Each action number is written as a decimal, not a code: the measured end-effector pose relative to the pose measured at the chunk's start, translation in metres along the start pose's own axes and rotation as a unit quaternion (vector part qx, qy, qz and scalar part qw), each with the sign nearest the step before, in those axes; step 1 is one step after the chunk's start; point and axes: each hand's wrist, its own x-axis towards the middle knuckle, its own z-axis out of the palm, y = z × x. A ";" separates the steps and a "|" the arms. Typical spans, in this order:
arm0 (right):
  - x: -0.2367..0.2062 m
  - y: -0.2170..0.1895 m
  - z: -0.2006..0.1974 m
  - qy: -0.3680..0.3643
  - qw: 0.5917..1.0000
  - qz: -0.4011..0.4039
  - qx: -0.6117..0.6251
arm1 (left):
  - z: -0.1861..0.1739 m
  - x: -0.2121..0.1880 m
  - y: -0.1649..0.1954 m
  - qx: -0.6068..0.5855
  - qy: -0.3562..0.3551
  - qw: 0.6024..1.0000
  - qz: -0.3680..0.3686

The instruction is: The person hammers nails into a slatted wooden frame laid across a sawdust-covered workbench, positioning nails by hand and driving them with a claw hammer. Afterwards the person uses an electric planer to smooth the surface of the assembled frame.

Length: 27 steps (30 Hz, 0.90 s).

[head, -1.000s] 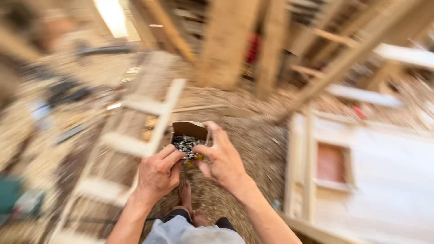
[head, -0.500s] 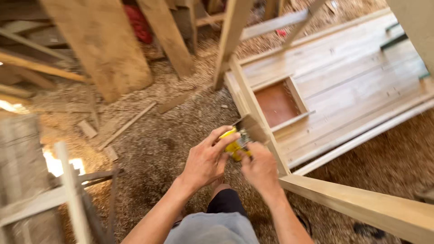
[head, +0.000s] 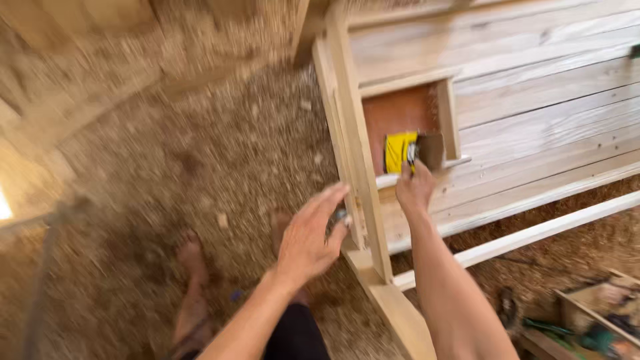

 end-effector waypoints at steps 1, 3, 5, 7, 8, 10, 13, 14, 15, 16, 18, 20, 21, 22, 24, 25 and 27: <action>0.000 0.018 0.016 -0.009 0.998 -0.052 -0.031 | 0.012 0.003 -0.007 -0.002 -0.006 1.000 -0.001; 0.002 0.047 0.049 -0.092 0.994 0.044 -0.041 | 0.028 0.030 -0.023 0.004 -0.018 1.000 0.009; 0.015 0.061 0.087 -0.121 0.989 0.079 -0.032 | 0.038 0.049 -0.034 0.006 -0.029 1.000 -0.008; 0.008 0.075 0.104 -0.143 0.987 0.071 -0.029 | 0.046 0.058 -0.039 -0.004 -0.042 0.999 -0.024; 0.005 0.079 0.113 -0.150 0.984 0.097 -0.027 | 0.048 0.061 -0.041 -0.012 -0.044 0.999 -0.029; 0.004 0.088 0.129 -0.155 0.976 0.150 -0.017 | 0.050 0.068 -0.044 -0.016 -0.042 0.999 -0.031; -0.006 0.093 0.142 -0.182 0.968 0.167 -0.037 | 0.043 0.063 -0.047 -0.009 -0.047 0.998 -0.043; -0.009 0.092 0.142 -0.192 0.972 0.119 -0.065 | 0.037 0.059 -0.048 0.000 -0.047 0.998 -0.042; -0.008 0.088 0.139 -0.202 0.973 0.067 -0.091 | 0.028 0.053 -0.049 0.011 -0.042 0.998 -0.044; -0.012 0.081 0.134 -0.232 0.909 0.344 0.039 | 0.016 0.043 -0.048 -0.004 -0.031 0.998 -0.047; -0.013 0.060 0.115 -0.214 0.946 0.244 0.017 | -0.009 0.020 -0.043 -0.036 0.022 0.997 -0.069; -0.006 0.014 0.093 -0.110 0.985 0.134 0.012 | -0.060 -0.008 -0.047 -0.024 0.074 0.996 -0.036; 0.002 -0.019 0.083 -0.068 0.993 0.094 0.031 | -0.083 -0.033 -0.041 -0.021 0.107 0.993 -0.033; 0.002 -0.055 0.069 -0.035 0.996 0.064 0.054 | -0.106 -0.058 -0.035 -0.020 0.143 0.988 -0.058; 0.001 -0.145 0.050 -0.038 0.988 0.030 0.147 | -0.162 -0.090 -0.036 -0.016 0.213 0.975 -0.061; -0.003 -0.195 0.040 -0.064 0.979 0.013 0.196 | -0.189 -0.108 -0.036 0.000 0.253 0.966 -0.052; -0.024 -0.300 0.023 -0.175 0.944 -0.029 0.279 | -0.231 -0.157 -0.031 0.027 0.335 0.941 -0.046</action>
